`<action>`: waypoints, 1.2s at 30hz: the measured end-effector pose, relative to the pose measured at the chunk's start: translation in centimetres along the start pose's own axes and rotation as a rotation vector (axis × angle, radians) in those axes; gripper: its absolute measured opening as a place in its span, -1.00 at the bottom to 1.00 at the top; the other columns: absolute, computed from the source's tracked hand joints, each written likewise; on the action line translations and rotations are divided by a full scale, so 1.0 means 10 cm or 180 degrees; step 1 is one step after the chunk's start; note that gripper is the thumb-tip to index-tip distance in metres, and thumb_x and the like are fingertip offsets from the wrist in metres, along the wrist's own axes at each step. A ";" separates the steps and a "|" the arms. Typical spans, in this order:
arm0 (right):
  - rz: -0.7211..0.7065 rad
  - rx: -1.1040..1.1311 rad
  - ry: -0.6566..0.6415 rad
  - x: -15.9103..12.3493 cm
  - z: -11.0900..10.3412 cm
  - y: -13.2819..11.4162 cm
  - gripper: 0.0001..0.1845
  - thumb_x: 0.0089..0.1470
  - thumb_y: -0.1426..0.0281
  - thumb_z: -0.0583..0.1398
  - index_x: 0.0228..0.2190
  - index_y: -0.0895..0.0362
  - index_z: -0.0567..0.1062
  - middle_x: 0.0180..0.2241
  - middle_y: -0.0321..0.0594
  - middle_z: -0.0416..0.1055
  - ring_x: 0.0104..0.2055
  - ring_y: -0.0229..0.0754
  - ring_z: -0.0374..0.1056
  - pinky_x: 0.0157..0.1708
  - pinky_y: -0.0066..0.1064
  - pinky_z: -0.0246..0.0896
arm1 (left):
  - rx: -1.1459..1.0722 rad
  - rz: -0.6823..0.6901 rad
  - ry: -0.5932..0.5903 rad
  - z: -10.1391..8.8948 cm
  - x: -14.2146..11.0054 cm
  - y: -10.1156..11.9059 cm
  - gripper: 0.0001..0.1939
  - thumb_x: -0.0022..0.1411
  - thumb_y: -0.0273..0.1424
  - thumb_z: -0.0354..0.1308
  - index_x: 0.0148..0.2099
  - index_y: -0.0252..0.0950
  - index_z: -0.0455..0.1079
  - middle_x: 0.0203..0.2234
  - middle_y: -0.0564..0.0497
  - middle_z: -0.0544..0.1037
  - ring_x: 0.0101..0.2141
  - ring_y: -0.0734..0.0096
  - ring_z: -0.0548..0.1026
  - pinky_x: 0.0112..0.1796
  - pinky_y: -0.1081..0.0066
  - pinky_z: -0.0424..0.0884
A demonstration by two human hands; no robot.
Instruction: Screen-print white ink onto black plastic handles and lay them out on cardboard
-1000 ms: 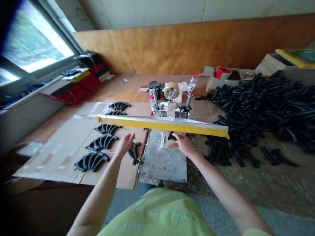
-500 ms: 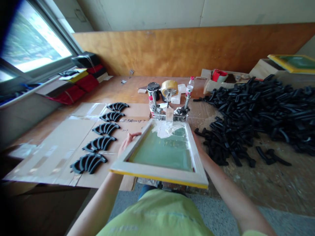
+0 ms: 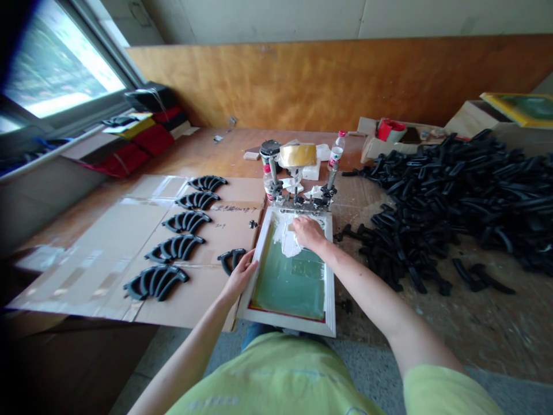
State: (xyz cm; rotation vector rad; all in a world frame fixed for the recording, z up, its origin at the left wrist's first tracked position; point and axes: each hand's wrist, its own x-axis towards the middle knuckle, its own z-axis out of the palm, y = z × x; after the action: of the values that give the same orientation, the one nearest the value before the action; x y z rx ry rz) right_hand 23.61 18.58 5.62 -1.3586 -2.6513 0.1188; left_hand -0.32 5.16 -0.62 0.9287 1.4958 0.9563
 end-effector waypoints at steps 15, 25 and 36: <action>-0.1042 0.0560 0.0339 -0.51 0.09 -0.06 -0.72 0.05 0.61 0.10 -0.24 0.14 0.51 -0.26 -0.14 0.48 -0.14 -0.11 0.30 -0.20 -0.35 0.20 | -0.0115 -0.0009 0.0074 0.03 -0.02 0.04 -0.27 0.10 -0.06 0.19 0.24 -0.28 0.21 -0.42 0.01 0.53 -0.47 0.42 0.47 -0.43 0.46 0.38; 0.0625 0.0666 0.0849 0.25 -0.52 0.44 -0.47 0.07 0.30 0.24 0.10 0.00 0.37 -0.16 -0.14 0.47 -0.19 -0.08 0.37 -0.23 -0.32 0.21 | -0.0454 -0.0012 -0.0150 -0.15 -0.26 0.81 -0.34 0.12 0.02 0.14 0.17 -0.21 0.31 -0.37 0.01 0.56 -0.48 0.41 0.48 -0.50 0.50 0.36; 0.0837 0.1253 0.0227 -0.64 0.22 0.62 -0.82 0.04 0.38 0.24 -0.25 0.11 0.49 -0.27 -0.18 0.48 -0.20 -0.13 0.35 -0.14 -0.33 0.19 | -0.1858 0.0833 0.0375 0.33 0.05 1.57 -0.51 0.17 -0.05 0.09 0.03 -0.26 0.32 -0.33 -0.01 0.54 -0.36 0.42 0.51 -0.46 0.51 0.40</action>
State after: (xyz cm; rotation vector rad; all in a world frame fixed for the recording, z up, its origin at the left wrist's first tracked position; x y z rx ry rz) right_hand 31.81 17.02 1.87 -1.5226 -2.2215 0.5774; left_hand 3.79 11.72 13.40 0.6508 1.1000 1.5564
